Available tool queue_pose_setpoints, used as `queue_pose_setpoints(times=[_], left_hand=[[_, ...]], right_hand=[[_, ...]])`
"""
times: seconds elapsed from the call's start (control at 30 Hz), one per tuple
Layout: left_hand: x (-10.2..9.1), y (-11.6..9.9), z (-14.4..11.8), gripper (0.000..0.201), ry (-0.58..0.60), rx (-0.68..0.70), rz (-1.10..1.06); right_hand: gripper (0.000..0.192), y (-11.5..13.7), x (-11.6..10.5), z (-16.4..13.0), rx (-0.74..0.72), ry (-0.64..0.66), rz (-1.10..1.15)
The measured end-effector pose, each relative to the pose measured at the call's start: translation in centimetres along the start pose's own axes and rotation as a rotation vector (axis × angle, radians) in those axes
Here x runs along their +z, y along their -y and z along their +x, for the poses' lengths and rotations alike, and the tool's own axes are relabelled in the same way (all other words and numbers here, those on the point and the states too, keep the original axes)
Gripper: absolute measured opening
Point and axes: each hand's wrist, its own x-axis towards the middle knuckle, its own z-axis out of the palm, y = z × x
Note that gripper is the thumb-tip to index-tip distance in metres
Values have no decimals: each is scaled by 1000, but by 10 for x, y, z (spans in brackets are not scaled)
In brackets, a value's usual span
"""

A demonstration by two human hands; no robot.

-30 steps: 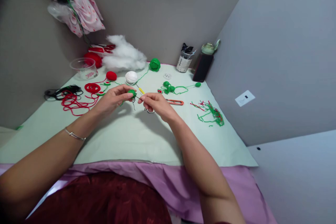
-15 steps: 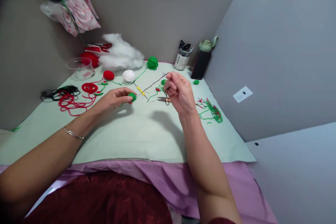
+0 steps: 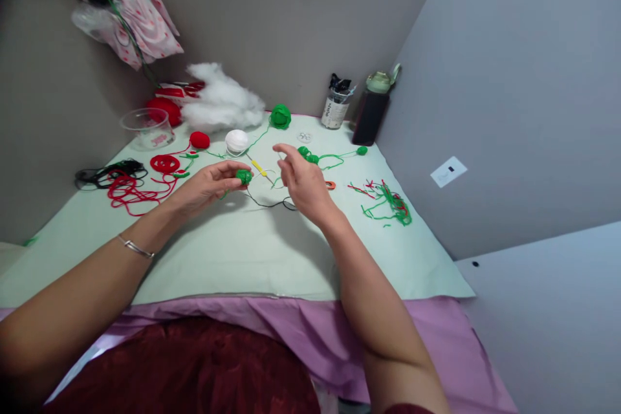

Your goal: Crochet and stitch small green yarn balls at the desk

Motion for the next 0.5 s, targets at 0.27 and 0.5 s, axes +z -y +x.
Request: queue_pose_setpoints(times=[0.27, 0.5], left_hand=[[3, -2, 0, 35, -4, 47, -11], [3, -2, -1, 36, 3, 58, -32]], right_hand=[[18, 6, 15, -6, -284, -14, -269], [23, 4, 18, -6, -337, 4, -359]])
